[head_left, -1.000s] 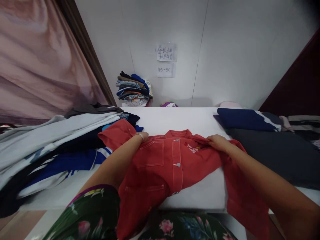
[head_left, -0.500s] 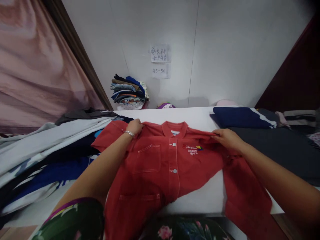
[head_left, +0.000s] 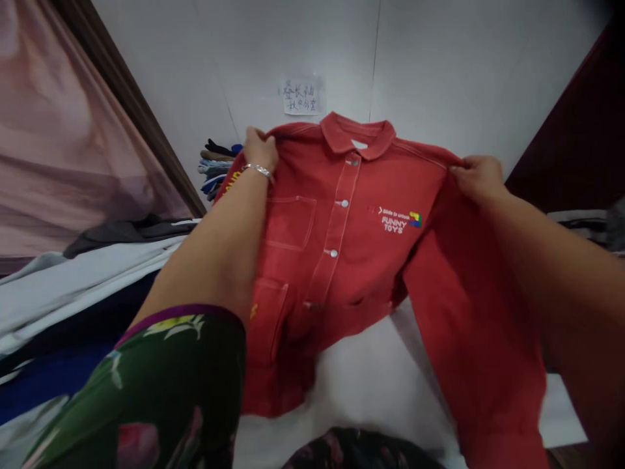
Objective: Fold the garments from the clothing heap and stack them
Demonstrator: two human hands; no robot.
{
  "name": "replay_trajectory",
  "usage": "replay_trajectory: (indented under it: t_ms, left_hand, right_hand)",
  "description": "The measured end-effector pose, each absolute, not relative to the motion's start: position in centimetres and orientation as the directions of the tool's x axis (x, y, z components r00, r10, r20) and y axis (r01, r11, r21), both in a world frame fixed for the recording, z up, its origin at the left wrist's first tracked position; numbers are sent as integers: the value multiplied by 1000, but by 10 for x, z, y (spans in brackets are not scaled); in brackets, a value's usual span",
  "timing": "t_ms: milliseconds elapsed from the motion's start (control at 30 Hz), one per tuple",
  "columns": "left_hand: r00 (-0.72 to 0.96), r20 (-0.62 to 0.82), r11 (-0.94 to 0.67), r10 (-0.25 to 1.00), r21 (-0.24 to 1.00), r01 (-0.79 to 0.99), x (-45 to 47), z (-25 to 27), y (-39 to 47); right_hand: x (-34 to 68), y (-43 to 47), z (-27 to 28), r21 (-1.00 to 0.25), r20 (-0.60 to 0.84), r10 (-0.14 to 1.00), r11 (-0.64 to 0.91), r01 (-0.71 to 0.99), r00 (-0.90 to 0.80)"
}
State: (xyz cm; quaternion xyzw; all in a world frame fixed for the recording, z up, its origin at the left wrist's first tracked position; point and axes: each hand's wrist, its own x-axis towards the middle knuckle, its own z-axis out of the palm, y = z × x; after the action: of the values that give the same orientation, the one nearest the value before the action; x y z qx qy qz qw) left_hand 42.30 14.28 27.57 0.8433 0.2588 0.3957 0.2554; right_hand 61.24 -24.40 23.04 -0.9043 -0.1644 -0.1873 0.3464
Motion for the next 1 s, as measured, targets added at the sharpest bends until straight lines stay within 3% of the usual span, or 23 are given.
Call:
replay_trajectory:
  t_ms: [100,200,367,433,500,600,833,900,1000]
  left_hand:
    - [645,477,-752,597,612,245,446,252,117]
    - [785,436,-817,440,558,148,432,197,83]
    - [934,309,-867,181,499,3,328,113,21]
    - [979,202,-892,7,444,-85,274,91,-7]
    - [986,132,-886,-99,439,-148,227,70,-34]
    - [986,168,-907,-22,411,-91,178,38,-63]
    - [849,447,-953,281,234,192,159,-6,-74]
    - [823,455,-940,342,183,289,165,-6,-71]
    - [833,404,-925,378,131,357,174,0,-64]
  right_hand:
    - [632,-221,210,-491,443,217,-753,438,870]
    - [622,-211,162,-430,405,464,-663,613,787]
    - [569,-245,70,-449,313,709,-476,756,632]
    - [551,-275,42,-461,288,740,-449,766,608]
    - [535,-308,19,-455,279,701,-506,733,657]
    - [510,-354,-6,-473,269,596,-602,643,756]
    - [443,-426,-35,-548,227,380,-711,440,897]
    - [428,-435,-35,-580,232,333,-707,404,914]
    - [411,-442,-26,-598,116,271,-749,285,956]
